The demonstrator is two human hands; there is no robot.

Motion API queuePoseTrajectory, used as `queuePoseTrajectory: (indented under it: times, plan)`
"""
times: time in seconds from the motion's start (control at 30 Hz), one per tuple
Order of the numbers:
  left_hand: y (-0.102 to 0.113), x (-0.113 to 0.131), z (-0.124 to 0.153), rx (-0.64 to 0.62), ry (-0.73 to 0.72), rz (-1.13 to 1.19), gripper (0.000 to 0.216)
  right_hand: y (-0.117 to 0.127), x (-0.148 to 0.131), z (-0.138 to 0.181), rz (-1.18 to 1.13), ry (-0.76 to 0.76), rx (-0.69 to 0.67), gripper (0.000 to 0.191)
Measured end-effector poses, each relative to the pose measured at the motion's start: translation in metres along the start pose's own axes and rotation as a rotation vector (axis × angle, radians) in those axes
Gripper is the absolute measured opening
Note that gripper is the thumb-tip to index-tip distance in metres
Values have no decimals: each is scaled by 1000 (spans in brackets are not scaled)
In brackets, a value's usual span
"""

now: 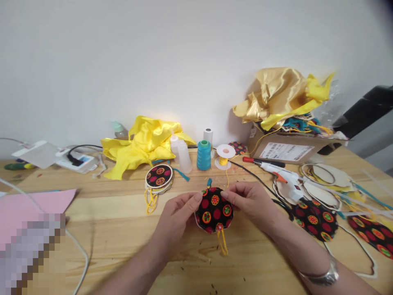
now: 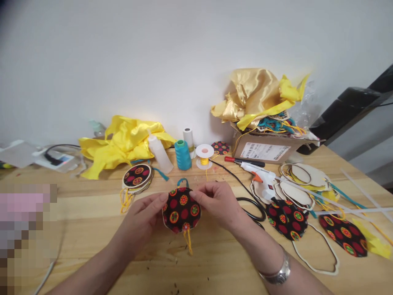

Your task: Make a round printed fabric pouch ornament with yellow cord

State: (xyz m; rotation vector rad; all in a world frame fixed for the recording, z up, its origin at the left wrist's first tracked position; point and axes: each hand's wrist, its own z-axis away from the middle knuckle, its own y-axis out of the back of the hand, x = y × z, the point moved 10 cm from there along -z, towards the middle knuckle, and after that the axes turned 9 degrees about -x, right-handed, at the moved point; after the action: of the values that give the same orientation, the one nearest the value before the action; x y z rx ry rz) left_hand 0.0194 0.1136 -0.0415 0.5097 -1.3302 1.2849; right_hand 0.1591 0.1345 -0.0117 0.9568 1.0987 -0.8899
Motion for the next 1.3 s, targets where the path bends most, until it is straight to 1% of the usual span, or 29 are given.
queuePoseTrajectory:
  times: [0.1,0.2,0.37,0.47,0.6,0.7,0.77,0.83,0.93,1.07,1.2,1.3]
  plan:
    - [7,1,2,58,0,-71,29,-10,-4,2,88,47,-52,27]
    - [10,3,3,98,11,-137,25,-16,-5,4,147,63,-69,25]
    - [8,6,5,101,17,-179,21,-21,-3,5,142,50,-119,30]
    - [4,3,6,77,32,-200,22,-24,-6,5,117,67,-144,32]
    - [-1,-6,5,27,61,-210,24,-24,-5,5,134,55,-117,27]
    - [1,-7,4,45,27,-107,31,-21,-5,4,148,59,-86,25]
    - [-1,-5,3,30,3,-28,37,-17,-3,3,140,54,-64,25]
    - [-3,-4,3,4,8,-6,38,-14,-2,2,135,43,-50,24]
    - [-2,-3,4,9,29,-60,32,-13,-3,2,142,39,-53,24]
    - [0,2,4,35,19,-185,22,-16,-5,3,155,57,-69,25]
    - [-1,3,4,35,29,-230,17,-17,-4,3,161,48,-79,25]
    - [-3,1,4,17,38,-244,15,-18,-1,1,116,40,-94,29]
